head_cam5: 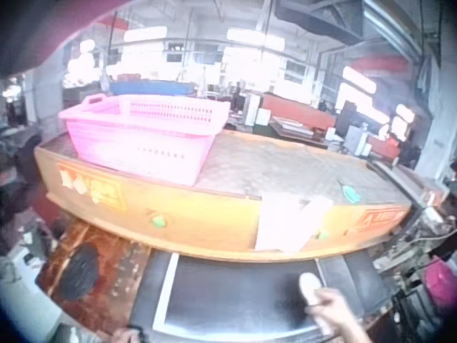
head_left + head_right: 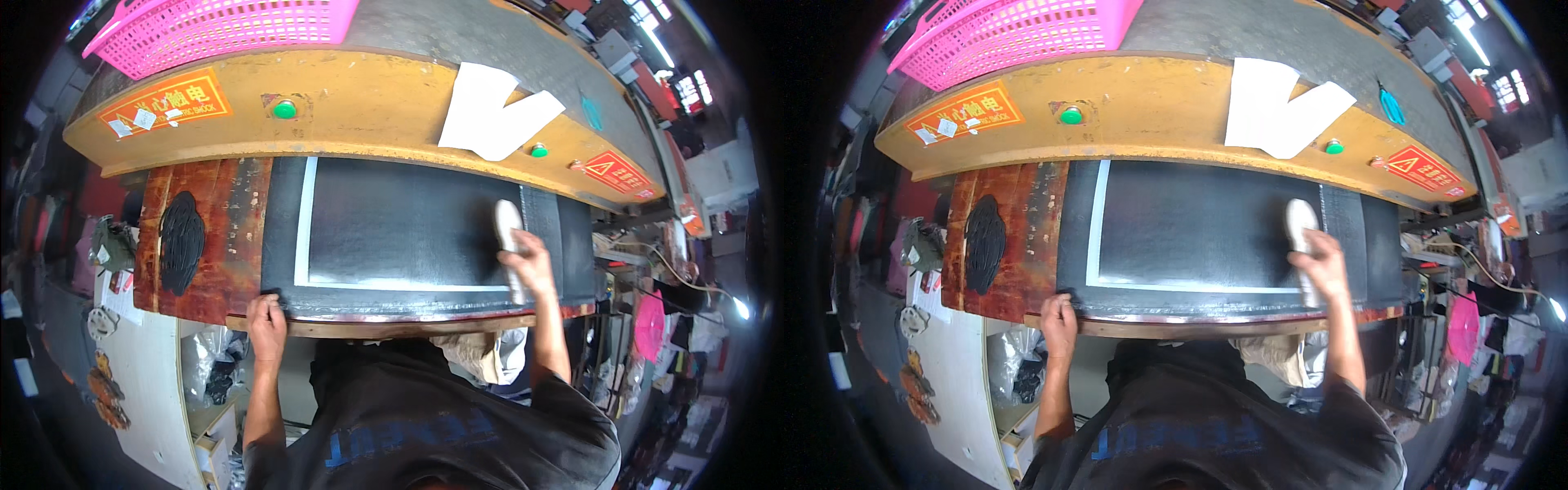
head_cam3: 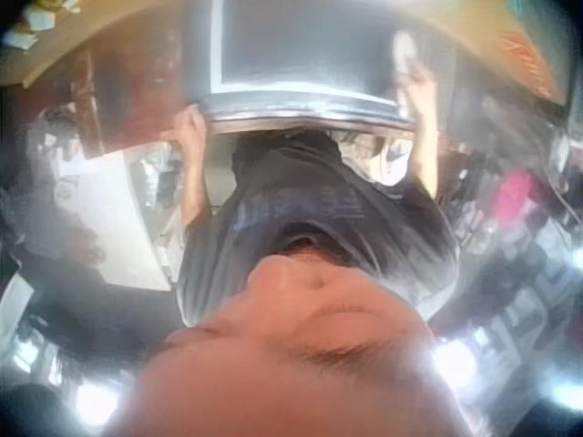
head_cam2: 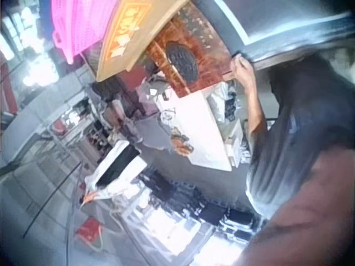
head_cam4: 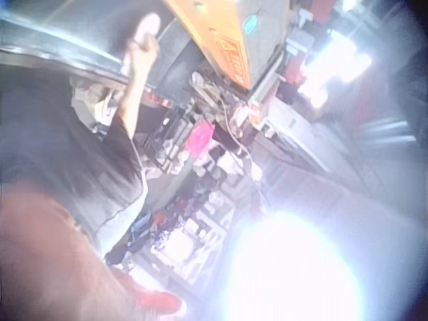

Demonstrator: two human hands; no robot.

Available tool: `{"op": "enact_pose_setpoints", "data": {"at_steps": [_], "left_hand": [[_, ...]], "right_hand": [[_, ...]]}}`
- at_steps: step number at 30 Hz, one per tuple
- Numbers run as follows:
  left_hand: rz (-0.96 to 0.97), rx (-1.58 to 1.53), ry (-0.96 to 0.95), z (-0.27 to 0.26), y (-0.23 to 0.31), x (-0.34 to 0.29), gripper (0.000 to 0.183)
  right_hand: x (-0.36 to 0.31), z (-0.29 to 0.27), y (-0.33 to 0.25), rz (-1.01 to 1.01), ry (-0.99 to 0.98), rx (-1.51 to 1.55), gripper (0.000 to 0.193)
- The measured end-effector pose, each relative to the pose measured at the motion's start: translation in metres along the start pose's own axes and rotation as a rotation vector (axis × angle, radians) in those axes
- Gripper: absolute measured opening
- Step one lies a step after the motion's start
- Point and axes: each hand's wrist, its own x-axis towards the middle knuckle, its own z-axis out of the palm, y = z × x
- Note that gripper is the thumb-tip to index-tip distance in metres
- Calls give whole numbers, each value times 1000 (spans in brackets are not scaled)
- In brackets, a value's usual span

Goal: The person removes cut-out shapes from a black rubber sheet on a press table, discards the excess material, and repeats the process with a new sheet. They handle the rubber sheet and cut-out parts by hand, placing the finished pieces aside and the scrap into a bag.

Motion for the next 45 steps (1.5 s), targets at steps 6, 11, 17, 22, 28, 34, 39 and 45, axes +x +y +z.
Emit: {"op": "enact_pose_setpoints", "data": {"at_steps": [6, 11, 17, 22, 28, 34, 39, 45], "left_hand": [[165, -39, -115, -2, -15, 1, 17], [214, -95, -173, -16, -25, 6, 15], [253, -146, -175, -21, -40, 17, 13], [254, -61, -187, -13, -48, 21, 14], [396, 38, -119, 0, -54, 28, 10], [437, 31, -48, 14, -44, 62, 8], [412, 120, -109, 33, -37, 125, 6], [423, 120, -100, 82, -35, 210, 20]], "right_hand": [[-10, 203, -149, -222, -154, 32, 65], [-14, 295, -207, -84, -127, -191, 66], [-24, 330, -226, -41, -24, -453, 71], [-28, 332, -217, -69, 33, -416, 67], [-19, 323, -217, -58, -54, -451, 71], [-7, 246, -173, 19, 49, -152, 62], [12, 210, -136, 185, 100, 249, 45], [75, 164, -97, 232, 396, 765, 49]]}}
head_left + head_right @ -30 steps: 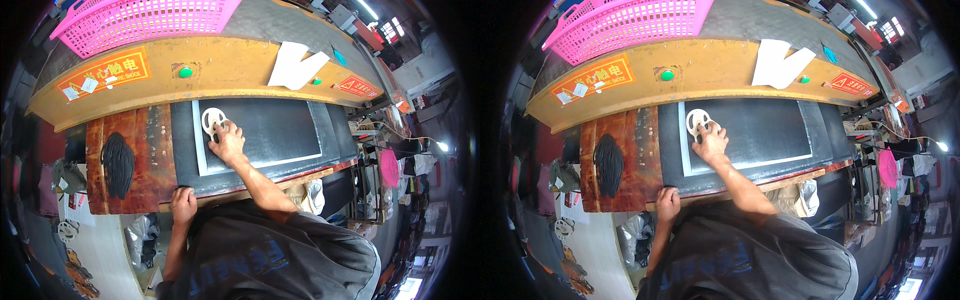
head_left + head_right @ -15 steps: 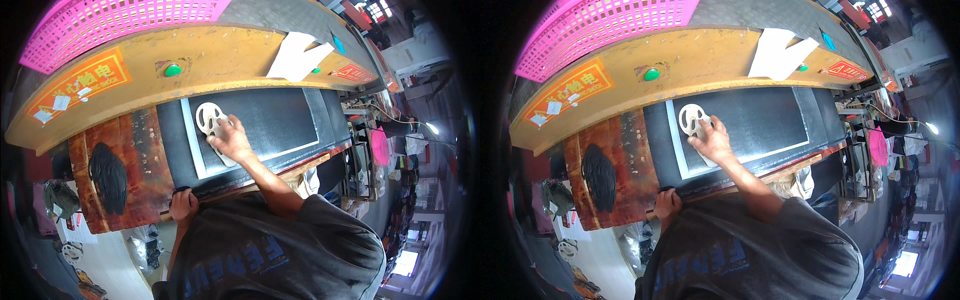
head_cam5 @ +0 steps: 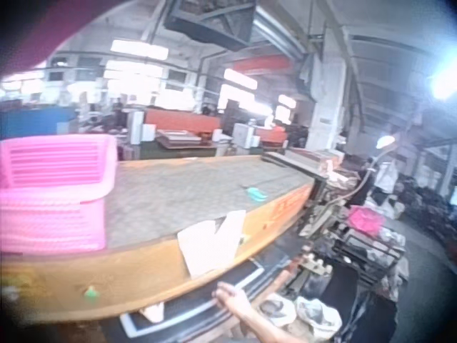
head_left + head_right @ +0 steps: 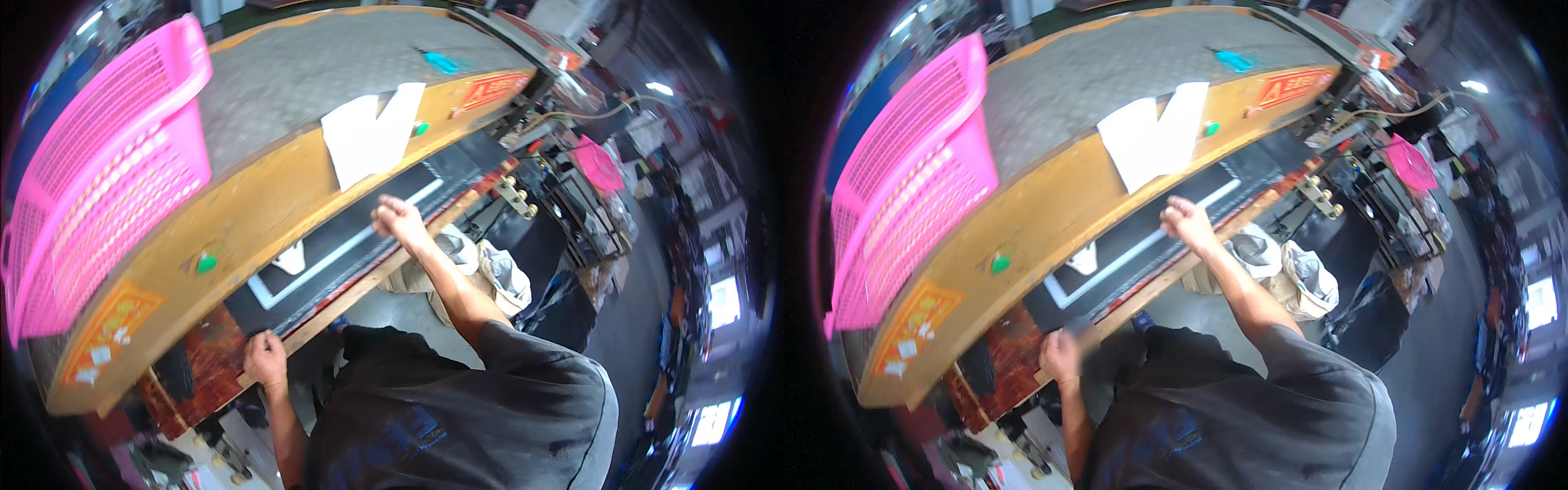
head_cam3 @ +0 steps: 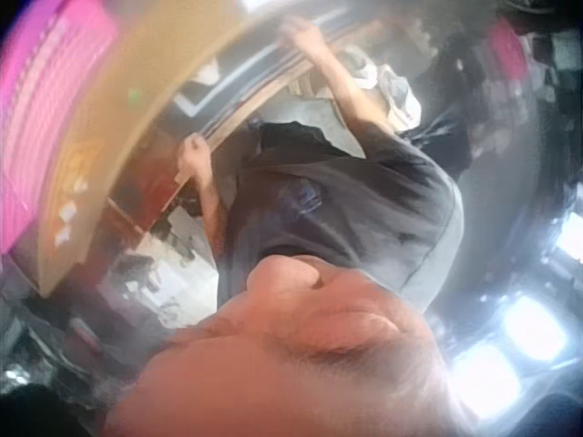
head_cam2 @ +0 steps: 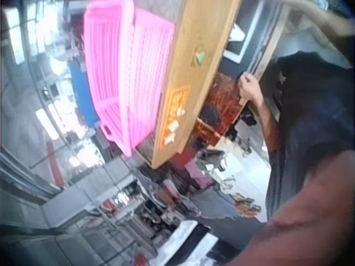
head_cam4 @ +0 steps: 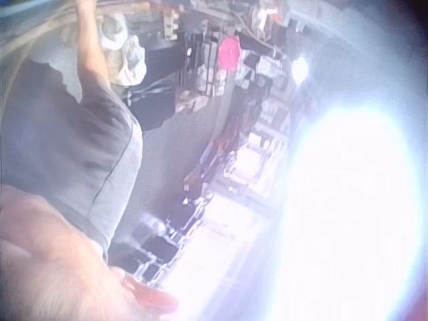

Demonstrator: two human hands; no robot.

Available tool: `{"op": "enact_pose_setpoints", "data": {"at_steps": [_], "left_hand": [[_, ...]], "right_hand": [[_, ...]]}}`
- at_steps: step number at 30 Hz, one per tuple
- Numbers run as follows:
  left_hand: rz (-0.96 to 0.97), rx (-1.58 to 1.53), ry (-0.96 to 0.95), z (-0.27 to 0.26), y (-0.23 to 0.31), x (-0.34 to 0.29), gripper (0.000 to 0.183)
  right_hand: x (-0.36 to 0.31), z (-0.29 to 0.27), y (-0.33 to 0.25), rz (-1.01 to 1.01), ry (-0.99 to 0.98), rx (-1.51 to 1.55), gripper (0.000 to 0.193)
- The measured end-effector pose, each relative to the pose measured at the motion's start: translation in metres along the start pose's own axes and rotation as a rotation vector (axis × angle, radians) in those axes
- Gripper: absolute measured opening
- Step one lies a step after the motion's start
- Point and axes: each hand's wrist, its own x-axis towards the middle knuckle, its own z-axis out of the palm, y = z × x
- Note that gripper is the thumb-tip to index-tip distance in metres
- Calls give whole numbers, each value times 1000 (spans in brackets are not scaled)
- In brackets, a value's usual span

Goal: The person removes cut-out shapes from a black rubber sheet on a press table, discards the excess material, and repeats the process with a new sheet. They handle the rubber sheet and cut-out parts by hand, placing the finished pieces aside and the scrap into a bag.

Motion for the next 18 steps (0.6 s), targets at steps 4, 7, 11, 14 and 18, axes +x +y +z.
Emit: {"op": "enact_pose_setpoints", "data": {"at_steps": [4, 7, 11, 14, 18], "left_hand": [[-52, 4, 13, 24, -17, 47, 31], [-62, 70, -34, 33, -24, 72, 30], [-31, 115, -83, 32, -28, 83, 10], [31, 23, 35, 30, -22, 85, 5], [49, 81, 67, 23, -12, 89, 23]], "right_hand": [[90, -37, -37, -410, 459, -64, 52], [123, -39, -47, -540, 242, -169, 53], [87, -24, -10, -565, 311, -460, 39], [48, -7, 38, -517, -276, -824, 23], [39, 4, 62, -771, -211, -984, 21]]}}
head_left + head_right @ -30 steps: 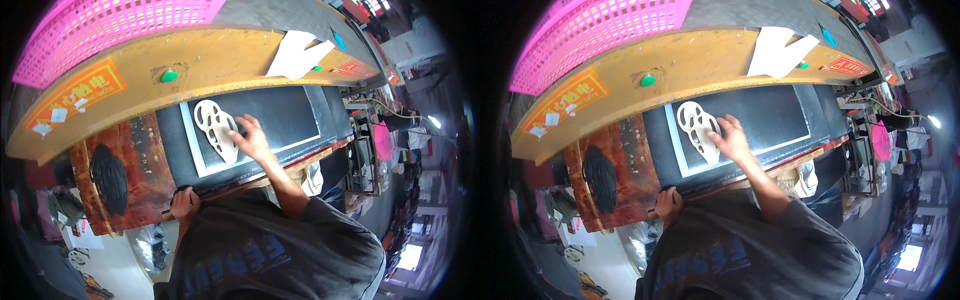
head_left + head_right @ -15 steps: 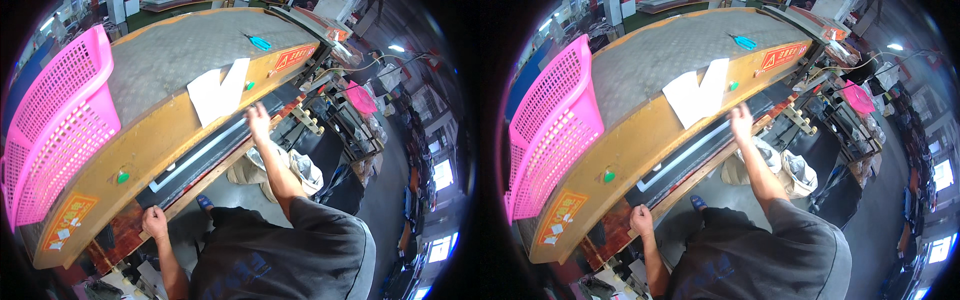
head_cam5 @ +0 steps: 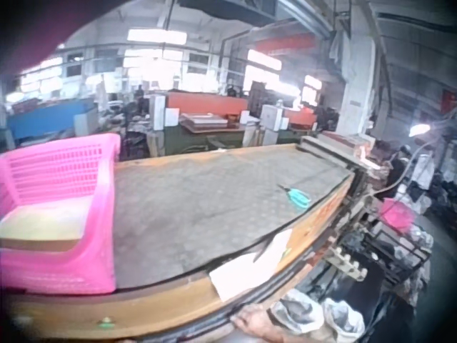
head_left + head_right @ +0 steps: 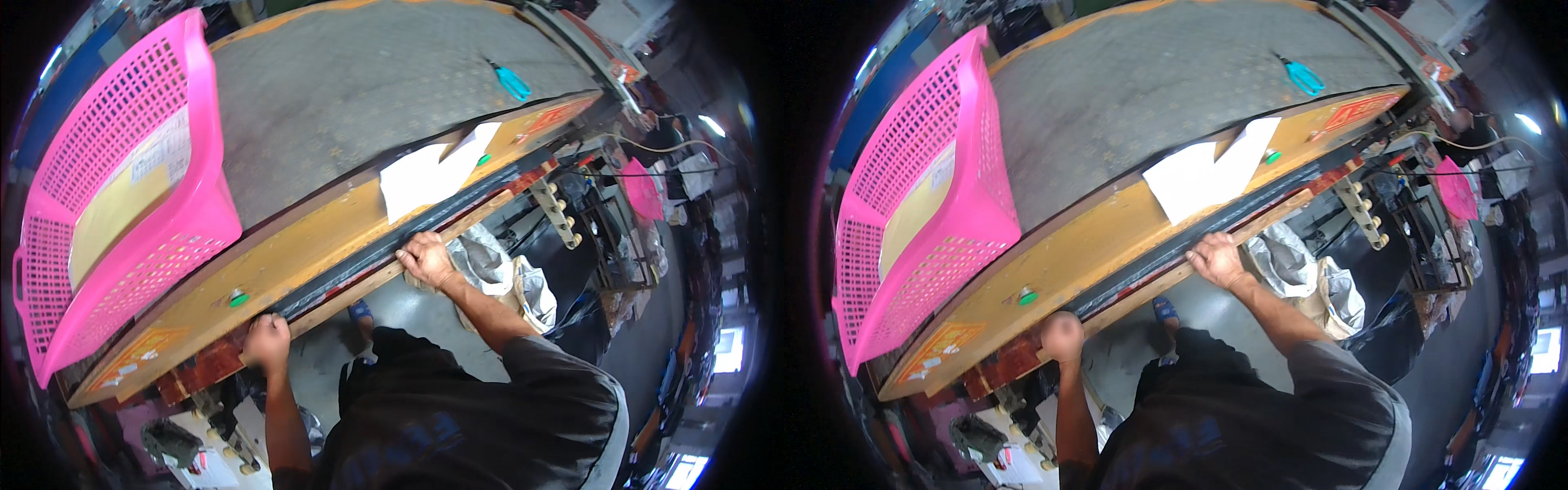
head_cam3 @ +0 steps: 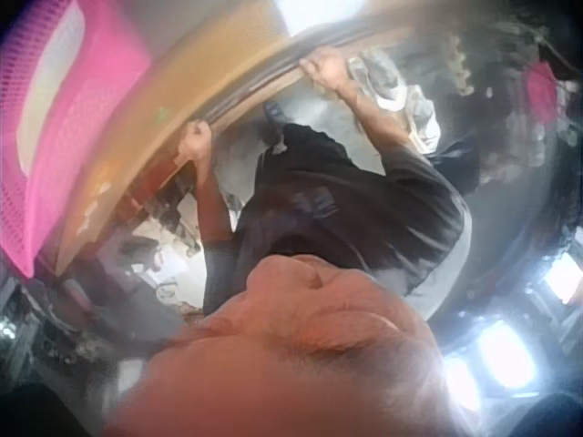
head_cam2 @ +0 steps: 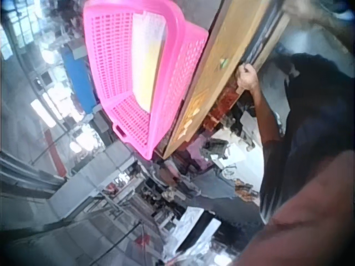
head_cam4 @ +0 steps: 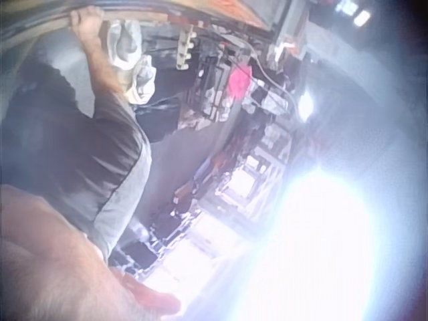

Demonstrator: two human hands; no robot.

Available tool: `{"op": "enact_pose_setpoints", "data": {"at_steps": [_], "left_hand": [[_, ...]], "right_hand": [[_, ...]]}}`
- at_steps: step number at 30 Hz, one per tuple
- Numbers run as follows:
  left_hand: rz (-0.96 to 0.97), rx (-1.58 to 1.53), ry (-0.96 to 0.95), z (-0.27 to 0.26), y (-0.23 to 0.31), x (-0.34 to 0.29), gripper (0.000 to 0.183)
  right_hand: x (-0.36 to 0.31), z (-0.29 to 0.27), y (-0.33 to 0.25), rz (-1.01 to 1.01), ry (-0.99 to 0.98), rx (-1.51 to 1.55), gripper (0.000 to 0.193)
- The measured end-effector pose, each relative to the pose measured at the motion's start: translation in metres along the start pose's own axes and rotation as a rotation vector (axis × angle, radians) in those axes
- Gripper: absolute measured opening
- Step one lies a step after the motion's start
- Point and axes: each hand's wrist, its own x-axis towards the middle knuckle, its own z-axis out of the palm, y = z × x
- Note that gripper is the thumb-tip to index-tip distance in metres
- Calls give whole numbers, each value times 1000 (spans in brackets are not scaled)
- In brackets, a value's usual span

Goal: The person removes cut-out shapes from a black rubber sheet on a press table, discards the excess material, and repeats the process with a new sheet. They handle the rubber sheet and cut-out parts by hand, placing the finished pieces aside and the scrap into a bag.

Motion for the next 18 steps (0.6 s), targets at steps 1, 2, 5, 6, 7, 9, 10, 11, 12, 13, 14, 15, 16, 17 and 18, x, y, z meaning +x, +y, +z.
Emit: {"op": "enact_pose_setpoints", "data": {"at_steps": [1, 2, 5, 6, 7, 9, 10, 11, 12, 13, 14, 15, 16, 17, 18], "left_hand": [[-32, -30, 3, -1, 2, 2, 24], [-64, 44, -47, -3, 4, 3, 23], [-60, -18, -41, -3, 4, 3, 19], [-47, -64, -51, -3, 3, 2, 18], [-67, -54, -70, -3, 2, -2, 15], [-91, -85, -63, -1, 1, -9, 16], [-110, -95, -80, -2, 1, -15, 16], [-126, -113, -87, -3, 2, -22, 16], [-143, -115, -85, -5, 3, -30, 16], [-144, -140, -83, -10, 7, -40, 16], [-142, -165, -77, -16, 11, -51, 17], [-148, -181, -79, -22, 16, -61, 17], [-131, -213, -75, -30, 23, -72, 12], [-204, -272, -52, -38, 31, -84, 10], [-278, -327, -29, -47, 42, -94, 7]], "right_hand": [[4, 0, 2, -17, -26, 9, 22], [7, -1, 2, 9, -82, 31, 22], [14, -5, 1, 2, -92, 29, 24], [14, -6, 0, 19, -75, 48, 25], [11, -5, -1, 10, -70, 85, 27], [4, -4, -1, 33, -52, 94, 28], [-2, -3, -1, 43, -95, 87, 28], [-8, -4, 0, 37, -63, 100, 27], [-16, -6, 0, 54, -85, 110, 27], [-25, -10, 0, 54, -110, 91, 28], [-35, -15, -3, 88, -144, 79, 28], [-45, -23, -7, 97, -176, 96, 28], [-54, -32, -14, 125, -207, 84, 27], [-61, -43, -21, 158, -323, 65, 26], [-69, -52, -34, 175, -328, 128, 25]]}}
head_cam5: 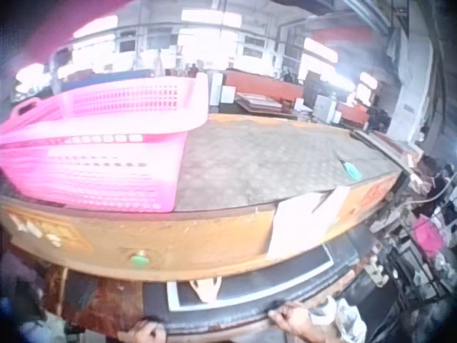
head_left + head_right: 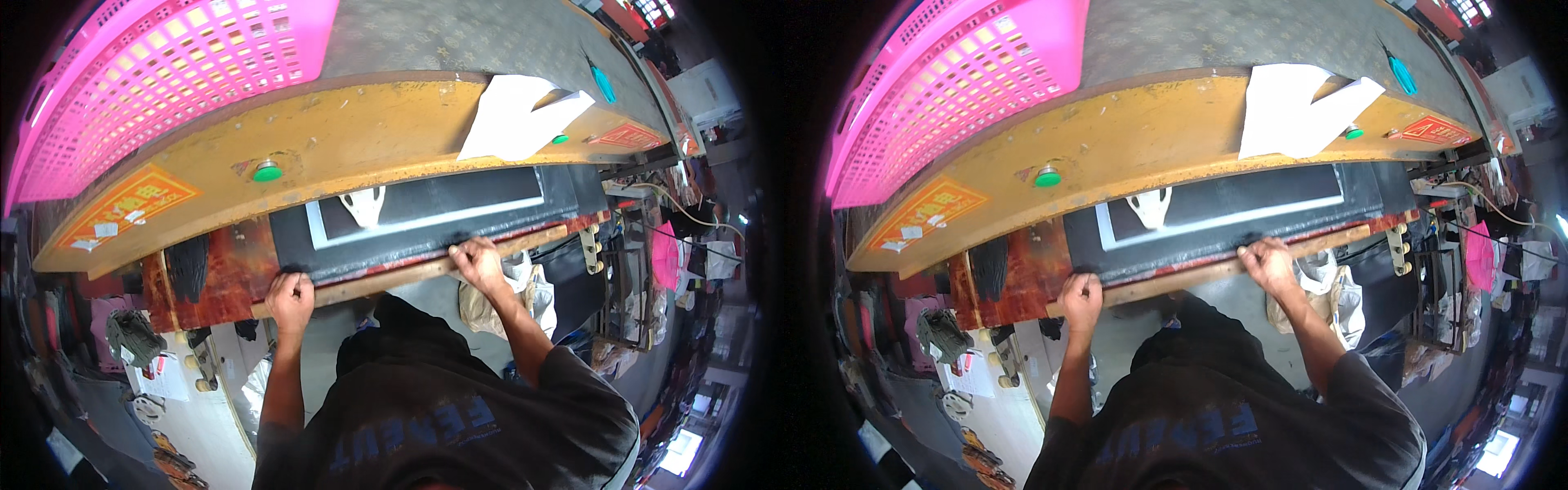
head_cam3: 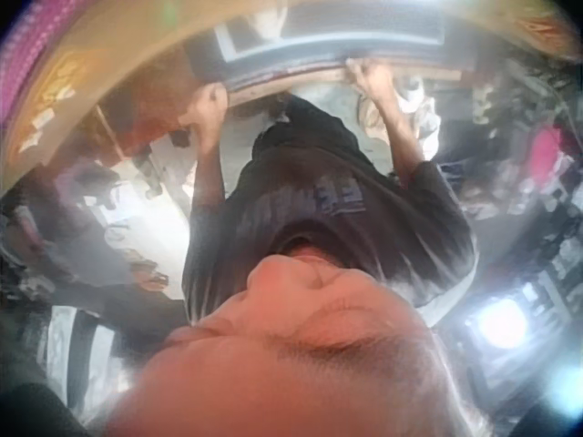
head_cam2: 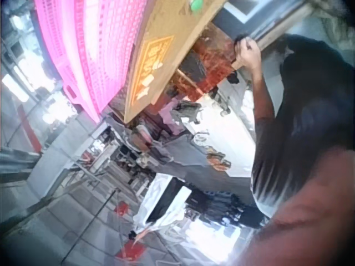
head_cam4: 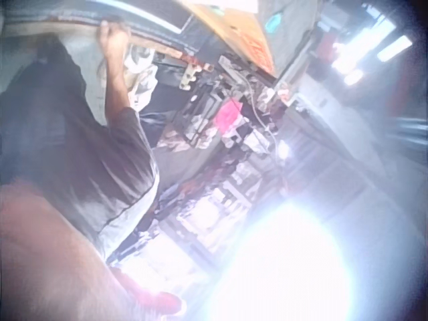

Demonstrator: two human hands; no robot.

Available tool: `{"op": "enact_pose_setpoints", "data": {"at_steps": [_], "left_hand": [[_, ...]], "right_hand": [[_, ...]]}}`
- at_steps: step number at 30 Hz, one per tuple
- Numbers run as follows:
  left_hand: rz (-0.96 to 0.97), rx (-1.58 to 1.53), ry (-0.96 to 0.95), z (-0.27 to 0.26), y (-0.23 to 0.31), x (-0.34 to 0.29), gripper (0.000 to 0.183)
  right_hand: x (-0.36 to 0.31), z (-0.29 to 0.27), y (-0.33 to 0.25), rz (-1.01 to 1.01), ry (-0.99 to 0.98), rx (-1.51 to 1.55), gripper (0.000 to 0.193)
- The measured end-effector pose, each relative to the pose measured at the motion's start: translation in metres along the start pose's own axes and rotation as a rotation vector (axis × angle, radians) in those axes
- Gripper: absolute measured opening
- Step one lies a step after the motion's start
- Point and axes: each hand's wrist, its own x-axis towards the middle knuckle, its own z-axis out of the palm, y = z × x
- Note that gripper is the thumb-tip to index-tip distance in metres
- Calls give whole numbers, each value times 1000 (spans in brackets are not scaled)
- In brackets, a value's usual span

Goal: The person removes cut-out shapes from a black rubber sheet on a press table, discards the excess material, and repeats the process with a new sheet. They handle the rubber sheet and cut-out parts by hand, placing the finished pieces aside and the scrap into a bag.

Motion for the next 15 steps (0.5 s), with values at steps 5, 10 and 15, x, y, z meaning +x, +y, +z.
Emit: {"op": "enact_pose_setpoints", "data": {"at_steps": [5, 10, 15], "left_hand": [[160, -148, -14, 4, 56, -43, 10], [334, -269, -118, 26, 81, -82, 12], [272, -379, -116, 13, 73, -144, 11]], "right_hand": [[-4, 22, -89, -174, 79, 63, 68], [-4, 96, -159, -176, -40, -265, 89], [-54, 88, -144, -169, -51, -32, 72]]}}
